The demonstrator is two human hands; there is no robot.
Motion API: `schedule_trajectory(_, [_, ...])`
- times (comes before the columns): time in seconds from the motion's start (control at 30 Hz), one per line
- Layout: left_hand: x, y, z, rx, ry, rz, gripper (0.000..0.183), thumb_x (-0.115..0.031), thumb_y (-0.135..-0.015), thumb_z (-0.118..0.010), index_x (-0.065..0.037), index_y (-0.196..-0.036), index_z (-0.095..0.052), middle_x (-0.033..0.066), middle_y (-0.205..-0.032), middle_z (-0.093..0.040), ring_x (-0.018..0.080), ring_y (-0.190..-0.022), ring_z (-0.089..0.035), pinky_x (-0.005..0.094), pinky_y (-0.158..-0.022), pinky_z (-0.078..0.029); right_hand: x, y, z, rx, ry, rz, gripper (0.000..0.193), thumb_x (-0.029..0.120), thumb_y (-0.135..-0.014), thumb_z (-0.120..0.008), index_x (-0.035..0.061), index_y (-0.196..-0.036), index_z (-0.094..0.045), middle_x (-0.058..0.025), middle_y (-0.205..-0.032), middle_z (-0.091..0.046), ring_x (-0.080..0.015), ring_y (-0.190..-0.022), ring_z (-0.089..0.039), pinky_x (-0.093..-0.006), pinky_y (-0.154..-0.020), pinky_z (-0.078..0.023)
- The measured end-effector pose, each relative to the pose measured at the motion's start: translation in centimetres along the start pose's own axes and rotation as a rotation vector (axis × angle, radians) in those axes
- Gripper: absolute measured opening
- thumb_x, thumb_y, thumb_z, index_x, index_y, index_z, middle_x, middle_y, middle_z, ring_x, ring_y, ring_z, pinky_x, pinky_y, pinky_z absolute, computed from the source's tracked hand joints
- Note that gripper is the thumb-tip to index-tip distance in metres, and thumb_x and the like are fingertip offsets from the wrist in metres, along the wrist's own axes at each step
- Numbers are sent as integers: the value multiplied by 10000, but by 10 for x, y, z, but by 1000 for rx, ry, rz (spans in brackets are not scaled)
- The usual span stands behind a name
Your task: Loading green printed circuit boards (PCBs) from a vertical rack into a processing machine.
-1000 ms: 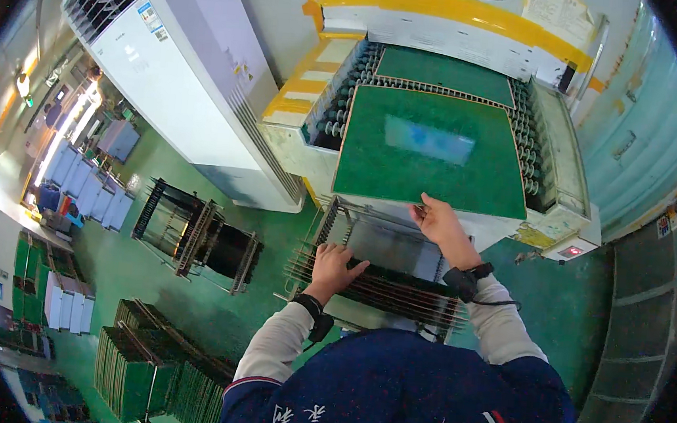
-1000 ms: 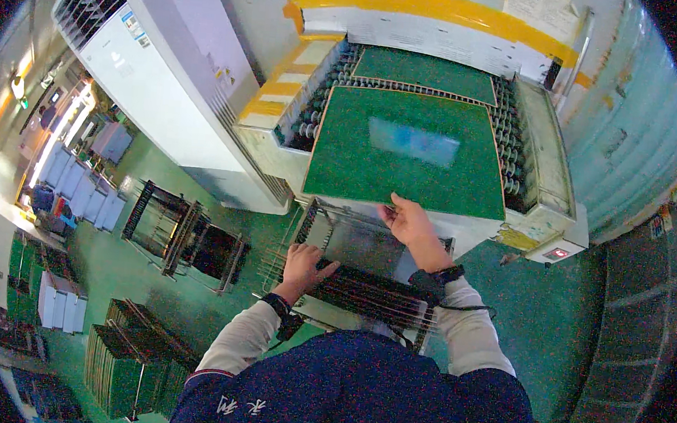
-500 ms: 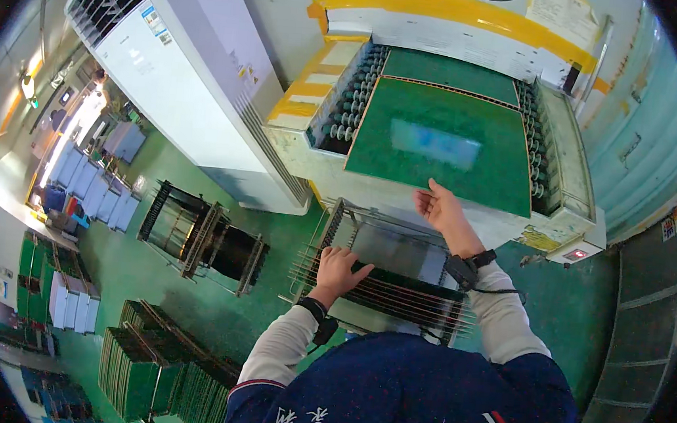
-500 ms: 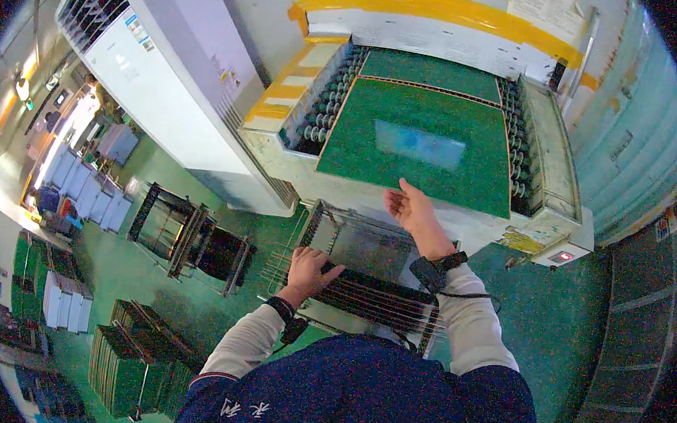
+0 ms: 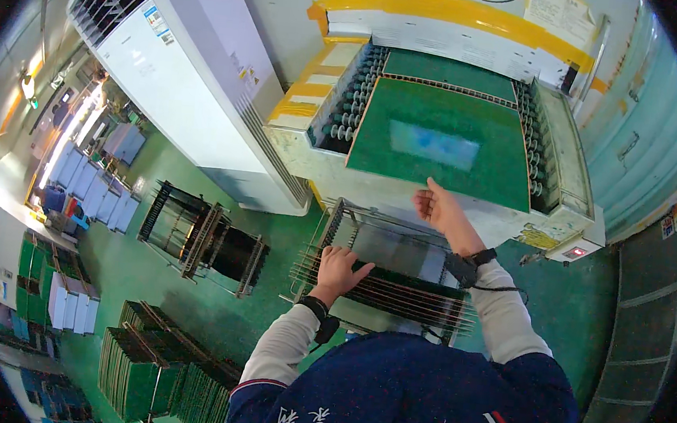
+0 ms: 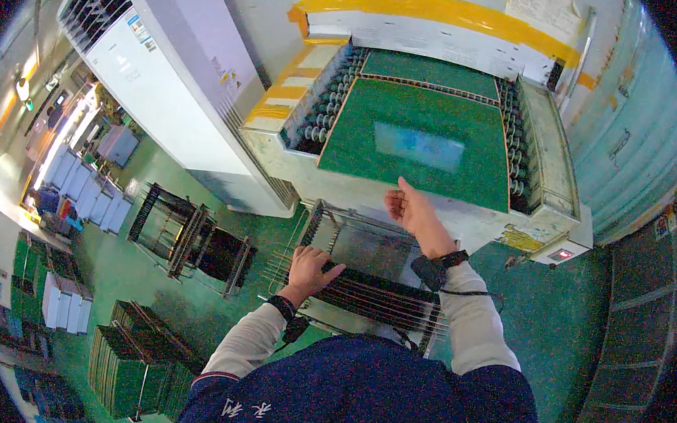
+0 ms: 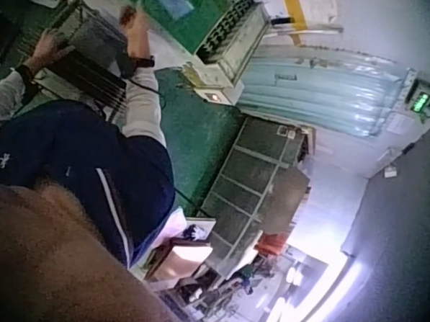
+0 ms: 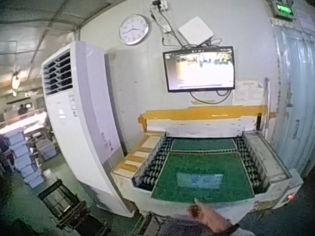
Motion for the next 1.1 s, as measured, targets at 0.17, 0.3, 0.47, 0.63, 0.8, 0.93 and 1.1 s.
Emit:
schedule_trajectory(0.17, [-3,0,1,-37,-13,-10,486,-542,-894,-742,-65,-808,-718,114,-899,-701,337,-944,-646,470,-949,-435,-17,12,7,47,-47,39,518,562,-994,-681,56,-1098,-720,-77,-992,-761,-195,-826,-713,-368,-721,-588])
schedule_trajectory(0.3, [-2,0,2,6,-18,-3,479,-538,-895,-741,-66,-820,-720,116,-902,-702,339,-937,-643,471,-934,-436,1,8,0,146,-23,141,524,544,-1013,-661,44,-1161,-711,-81,-1054,-756,-206,-931,-713,-374,-807,-586])
schedule_trajectory(0.47, [0,3,3,36,-10,21,484,-552,-908,-731,-70,-860,-737,119,-906,-700,342,-970,-649,499,-984,-434,17,1,-9,83,-7,186,496,510,-1044,-621,46,-1193,-717,-86,-1133,-756,-220,-1022,-713,-372,-888,-574])
schedule_trajectory(0.63, [-5,0,4,-22,-28,-17,486,-547,-899,-734,-67,-825,-724,120,-873,-690,343,-940,-647,475,-928,-440,19,-10,2,186,70,131,458,484,-1051,-612,62,-1181,-734,-80,-1151,-766,-223,-1023,-722,-382,-929,-561])
schedule_trajectory(0.8, [-2,0,1,19,-6,16,491,-557,-893,-734,-70,-835,-733,119,-882,-694,339,-954,-650,470,-941,-440,-20,13,-2,217,439,63,434,479,-1048,-609,72,-1104,-750,-45,-1048,-764,-196,-945,-721,-354,-820,-572])
schedule_trajectory(0.93, [2,5,0,10,-6,31,489,-558,-895,-732,-72,-846,-740,118,-898,-703,336,-969,-651,466,-965,-438,-64,58,-18,170,930,-25,459,532,-991,-680,89,-1061,-778,-50,-1008,-759,-172,-941,-721,-320,-796,-560])
schedule_trajectory(1.1, [-1,-1,-6,17,-20,11,496,-562,-899,-726,-67,-860,-743,120,-917,-708,333,-997,-647,466,-985,-435,-118,64,20,324,1369,34,523,573,-945,-721,80,-1102,-802,-83,-1045,-783,-226,-965,-733,-374,-831,-558])
Point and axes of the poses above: each hand's wrist, its own y-axis away from the middle knuckle, its own z-axis out of the back of the hand, x = y × z, the point moved 4 cm from there along -y, towards the middle knuckle
